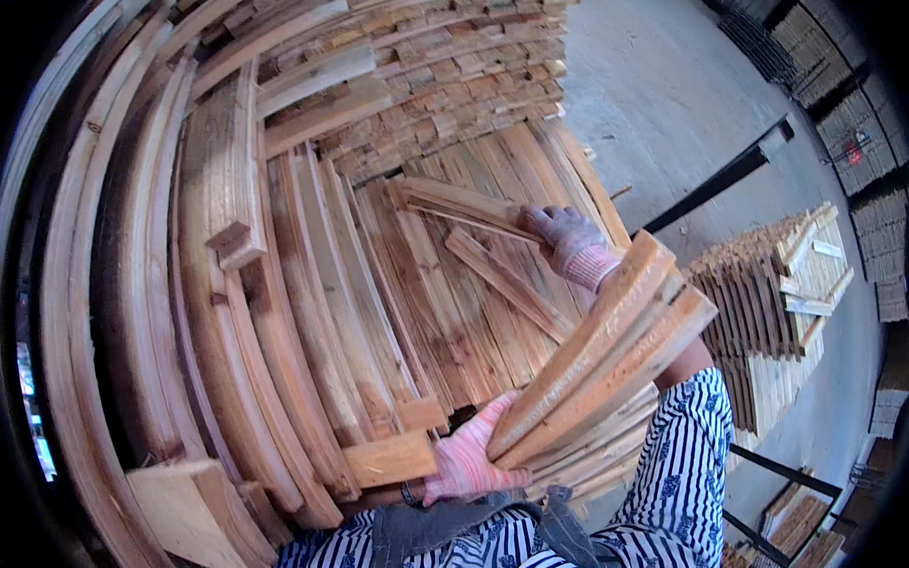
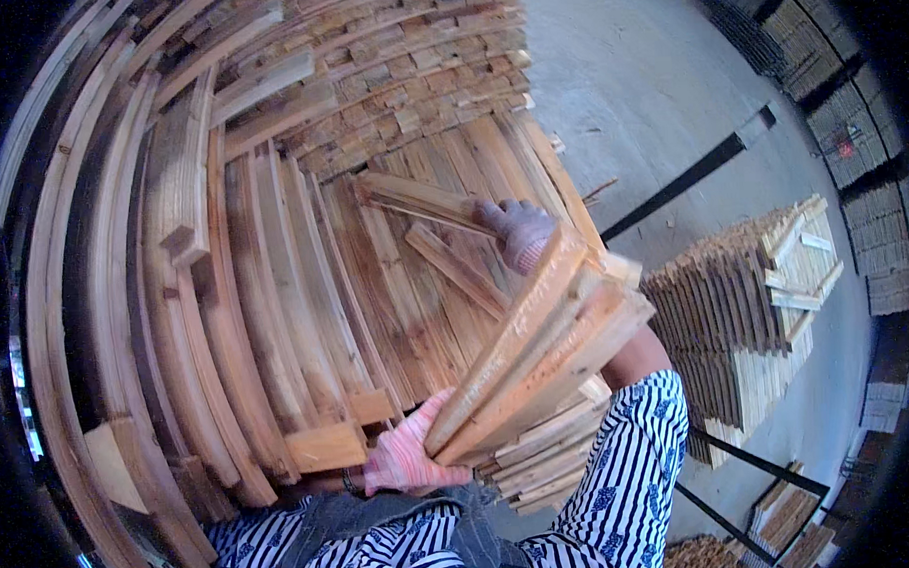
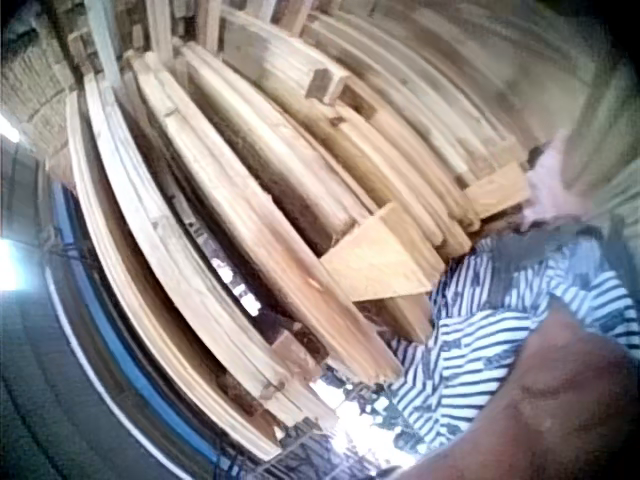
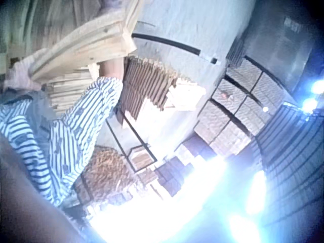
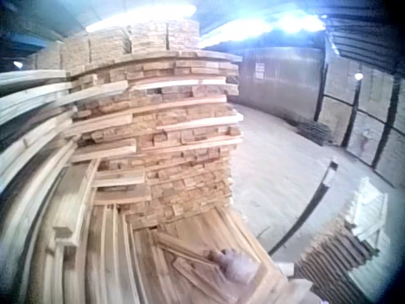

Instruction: The person picks up wooden planks from a large pile and stacks them onto a growing stack. The person wears pink gloves and handles the planks one by one or in small groups, placing them carefully to build a neat pile in a warehouse setting.

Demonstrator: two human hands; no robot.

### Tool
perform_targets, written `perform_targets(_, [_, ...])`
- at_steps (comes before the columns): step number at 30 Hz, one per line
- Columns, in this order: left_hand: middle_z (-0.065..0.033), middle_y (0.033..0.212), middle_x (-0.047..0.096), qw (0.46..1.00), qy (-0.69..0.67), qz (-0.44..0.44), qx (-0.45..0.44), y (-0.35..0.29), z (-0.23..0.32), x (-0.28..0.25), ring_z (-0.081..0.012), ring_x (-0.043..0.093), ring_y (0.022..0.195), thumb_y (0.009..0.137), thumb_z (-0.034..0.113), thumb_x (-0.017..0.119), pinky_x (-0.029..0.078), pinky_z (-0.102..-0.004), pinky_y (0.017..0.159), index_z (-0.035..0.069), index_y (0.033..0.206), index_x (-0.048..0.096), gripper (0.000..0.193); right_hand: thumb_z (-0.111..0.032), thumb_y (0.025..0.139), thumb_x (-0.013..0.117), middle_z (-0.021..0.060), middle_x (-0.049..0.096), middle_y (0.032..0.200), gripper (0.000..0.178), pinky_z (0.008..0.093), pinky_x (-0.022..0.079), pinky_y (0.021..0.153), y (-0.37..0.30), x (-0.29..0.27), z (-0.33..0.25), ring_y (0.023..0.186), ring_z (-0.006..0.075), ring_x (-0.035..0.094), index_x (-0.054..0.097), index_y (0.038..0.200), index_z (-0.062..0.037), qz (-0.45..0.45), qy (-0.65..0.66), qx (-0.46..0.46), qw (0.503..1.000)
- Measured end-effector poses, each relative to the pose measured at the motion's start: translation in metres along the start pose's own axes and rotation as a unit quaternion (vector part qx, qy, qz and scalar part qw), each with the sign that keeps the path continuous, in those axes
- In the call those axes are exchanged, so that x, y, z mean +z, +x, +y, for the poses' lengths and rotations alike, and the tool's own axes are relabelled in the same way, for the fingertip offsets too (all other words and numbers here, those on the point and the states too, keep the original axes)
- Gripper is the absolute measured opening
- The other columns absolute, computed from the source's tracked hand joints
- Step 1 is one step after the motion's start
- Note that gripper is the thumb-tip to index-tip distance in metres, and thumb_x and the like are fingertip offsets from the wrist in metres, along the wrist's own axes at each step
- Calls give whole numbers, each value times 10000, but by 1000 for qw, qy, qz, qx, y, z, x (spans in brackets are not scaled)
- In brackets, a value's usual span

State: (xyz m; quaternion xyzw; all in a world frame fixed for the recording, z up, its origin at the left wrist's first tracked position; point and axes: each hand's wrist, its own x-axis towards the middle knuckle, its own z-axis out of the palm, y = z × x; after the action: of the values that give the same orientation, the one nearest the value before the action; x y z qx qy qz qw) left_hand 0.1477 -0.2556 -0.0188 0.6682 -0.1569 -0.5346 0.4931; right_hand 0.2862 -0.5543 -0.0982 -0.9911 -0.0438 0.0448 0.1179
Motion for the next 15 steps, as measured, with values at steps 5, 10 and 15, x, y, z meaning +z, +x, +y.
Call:
perform_targets(5, [-156,1314,560,992,17,126,15,-5,-5,4,-268,522,1239,634,241,890,408,-340,1044,109,1473,338,1013,-97,909,507,112,603,1180,514,463,533,810,89,17,0,1012,350,623,416,1387,-262,-32,-105,-95,989])
perform_targets(10, [-74,1292,596,971,-13,233,-51,-7,-5,8,-198,525,1246,630,244,912,385,-321,1052,96,1505,278,1091,-147,928,491,101,644,1156,493,463,549,779,166,55,-7,988,331,658,417,1399,-272,-17,-151,-116,982])
perform_targets(15, [-87,1268,602,977,-70,201,-16,7,-15,5,-211,547,1207,638,204,904,413,-338,1029,81,1484,299,1047,-308,921,519,106,701,991,302,442,550,742,198,41,13,895,324,684,635,1189,-231,77,-176,-91,977])
